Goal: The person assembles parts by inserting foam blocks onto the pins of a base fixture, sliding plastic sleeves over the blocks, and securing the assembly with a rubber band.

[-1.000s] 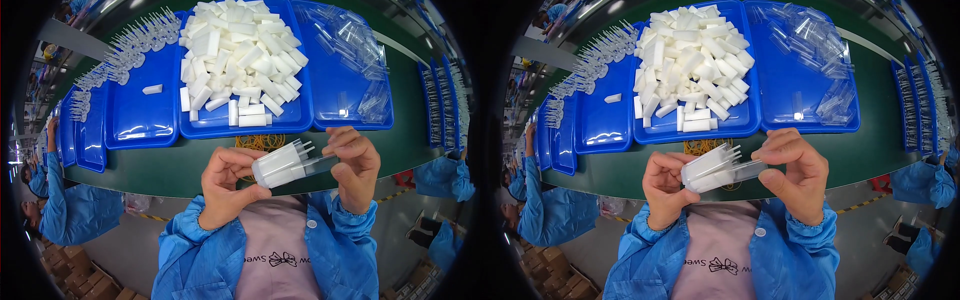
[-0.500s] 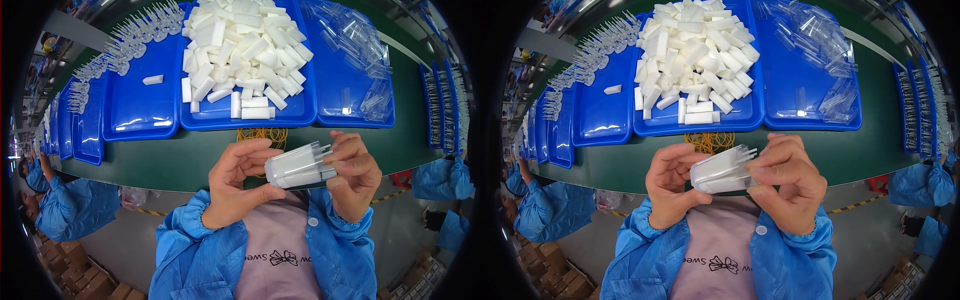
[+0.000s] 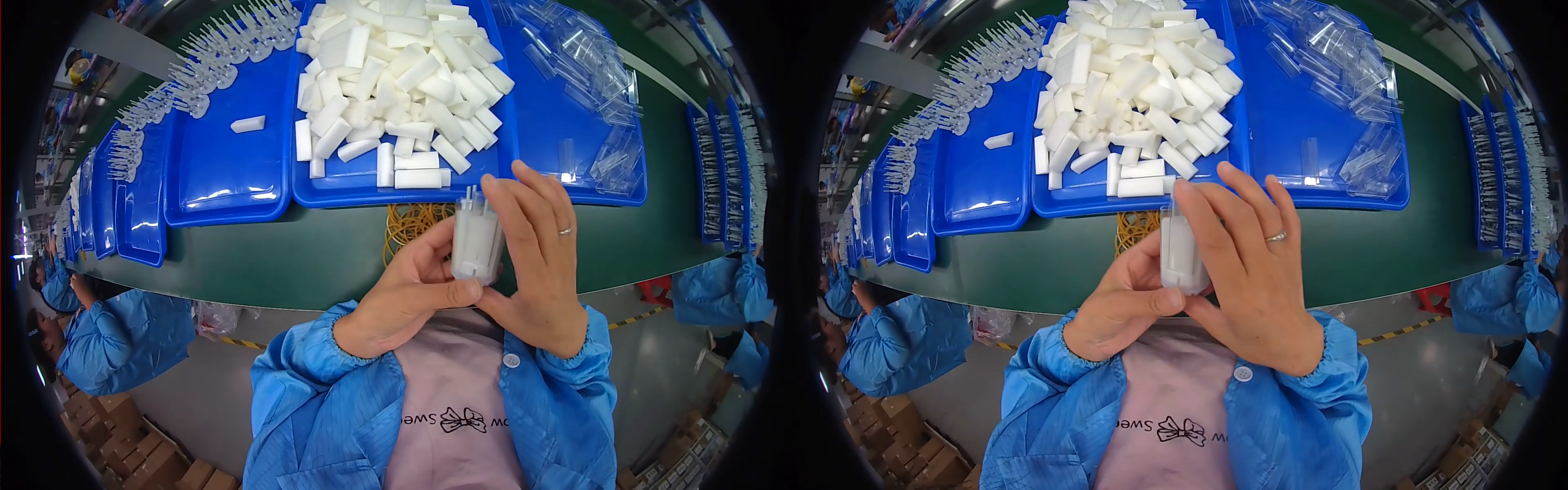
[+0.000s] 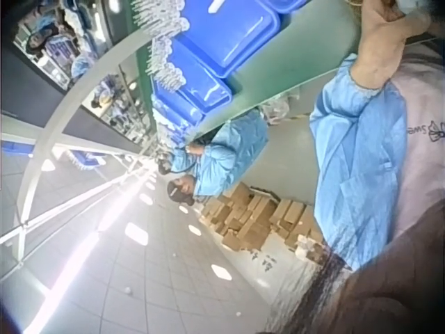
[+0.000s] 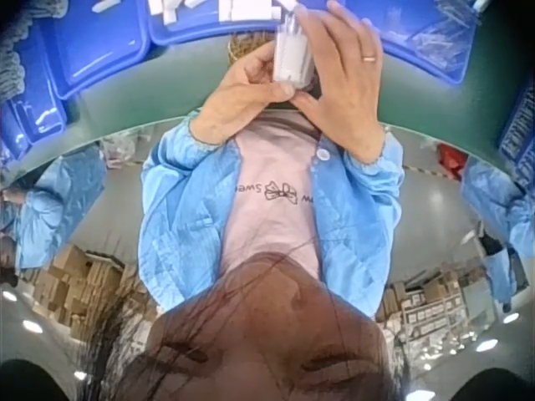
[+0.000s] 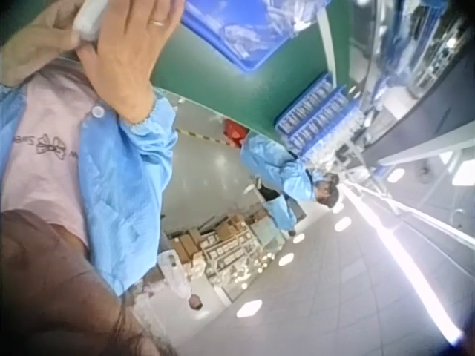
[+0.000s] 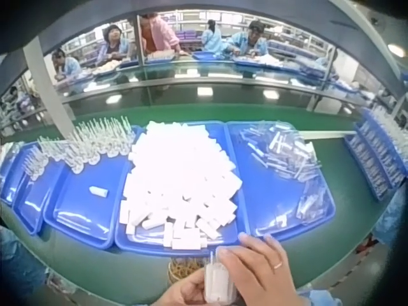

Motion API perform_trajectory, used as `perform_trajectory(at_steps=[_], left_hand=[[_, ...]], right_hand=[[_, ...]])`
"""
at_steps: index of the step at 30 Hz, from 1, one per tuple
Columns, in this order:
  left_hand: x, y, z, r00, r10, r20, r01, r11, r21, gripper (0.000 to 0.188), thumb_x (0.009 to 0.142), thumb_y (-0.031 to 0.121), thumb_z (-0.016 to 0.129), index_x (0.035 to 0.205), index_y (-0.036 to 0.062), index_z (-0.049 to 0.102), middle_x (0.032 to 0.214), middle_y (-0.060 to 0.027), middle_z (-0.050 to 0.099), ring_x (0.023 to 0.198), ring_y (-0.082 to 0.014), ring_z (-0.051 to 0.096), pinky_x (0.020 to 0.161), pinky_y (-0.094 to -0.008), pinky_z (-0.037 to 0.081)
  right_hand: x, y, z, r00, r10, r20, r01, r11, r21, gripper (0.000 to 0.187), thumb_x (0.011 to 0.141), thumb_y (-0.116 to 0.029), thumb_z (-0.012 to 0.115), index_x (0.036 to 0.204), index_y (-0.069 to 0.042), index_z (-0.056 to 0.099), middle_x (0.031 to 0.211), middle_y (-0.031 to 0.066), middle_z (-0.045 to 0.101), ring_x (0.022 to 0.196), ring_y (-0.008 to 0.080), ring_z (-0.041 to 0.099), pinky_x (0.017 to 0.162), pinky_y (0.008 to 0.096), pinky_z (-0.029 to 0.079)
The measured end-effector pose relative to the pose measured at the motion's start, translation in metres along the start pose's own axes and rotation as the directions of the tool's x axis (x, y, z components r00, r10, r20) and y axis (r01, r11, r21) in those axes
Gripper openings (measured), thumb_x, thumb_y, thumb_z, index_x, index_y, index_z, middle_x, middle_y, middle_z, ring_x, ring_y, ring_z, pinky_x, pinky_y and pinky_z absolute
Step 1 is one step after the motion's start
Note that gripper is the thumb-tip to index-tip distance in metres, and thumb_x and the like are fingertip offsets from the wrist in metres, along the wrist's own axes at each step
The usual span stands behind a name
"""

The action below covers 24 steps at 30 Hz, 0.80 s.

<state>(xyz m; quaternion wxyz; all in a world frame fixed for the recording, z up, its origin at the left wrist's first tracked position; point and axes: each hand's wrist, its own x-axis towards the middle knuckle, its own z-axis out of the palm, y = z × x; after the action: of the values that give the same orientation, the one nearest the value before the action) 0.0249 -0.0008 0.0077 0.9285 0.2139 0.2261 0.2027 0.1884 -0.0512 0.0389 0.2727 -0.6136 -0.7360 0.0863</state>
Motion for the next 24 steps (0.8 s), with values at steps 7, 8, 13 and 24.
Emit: perform_trajectory(at_steps=[7,8,13,24], left_hand=[[0.003,0.002,-0.003,0.996,-0.004,0.086,0.006,1.0,-0.016,0.075,0.081,0.018,0.073,0.141,0.0047,0.031,0.122,-0.0057,0.052,0.11,-0.0147,0.054,0.092,-0.0284,0.045],[0.004,0.004,-0.003,0.996,-0.005,0.085,0.007,1.0,-0.016,0.075,0.081,0.018,0.073,0.141,0.0047,0.031,0.122,-0.0057,0.052,0.11,-0.0147,0.054,0.092,-0.0284,0.045],[0.011,0.014,-0.005,0.985,-0.12,0.123,0.123,0.992,-0.018,0.076,0.084,0.021,0.071,0.143,0.0065,0.027,0.109,-0.0083,0.057,0.102,-0.0176,0.059,0.085,-0.0292,0.049],[0.017,0.008,-0.001,0.99,-0.135,0.028,0.136,0.99,-0.044,0.037,0.084,0.018,0.071,0.114,0.0083,0.052,0.093,-0.003,0.06,0.082,-0.012,0.059,0.067,-0.0251,0.048]], right_hand=[[-0.003,0.007,0.009,0.993,0.018,-0.119,0.009,0.975,0.221,0.076,0.051,-0.013,0.081,0.123,-0.012,0.056,0.127,0.0125,0.049,0.124,0.0362,0.043,0.102,0.0524,0.031],[-0.003,0.006,0.011,0.99,0.011,-0.143,0.024,0.97,0.24,0.072,0.05,-0.012,0.081,0.119,-0.013,0.058,0.127,0.0128,0.049,0.124,0.037,0.043,0.101,0.0523,0.032],[-0.006,0.004,0.018,0.981,-0.041,-0.188,0.09,0.962,0.259,0.063,0.051,-0.01,0.082,0.112,-0.013,0.063,0.129,0.0136,0.049,0.124,0.0391,0.043,0.099,0.0516,0.035],[0.0,-0.009,0.006,1.0,0.018,-0.026,-0.011,0.969,0.245,0.079,0.054,-0.015,0.082,0.127,-0.01,0.054,0.124,0.011,0.05,0.124,0.0344,0.042,0.102,0.054,0.03]])
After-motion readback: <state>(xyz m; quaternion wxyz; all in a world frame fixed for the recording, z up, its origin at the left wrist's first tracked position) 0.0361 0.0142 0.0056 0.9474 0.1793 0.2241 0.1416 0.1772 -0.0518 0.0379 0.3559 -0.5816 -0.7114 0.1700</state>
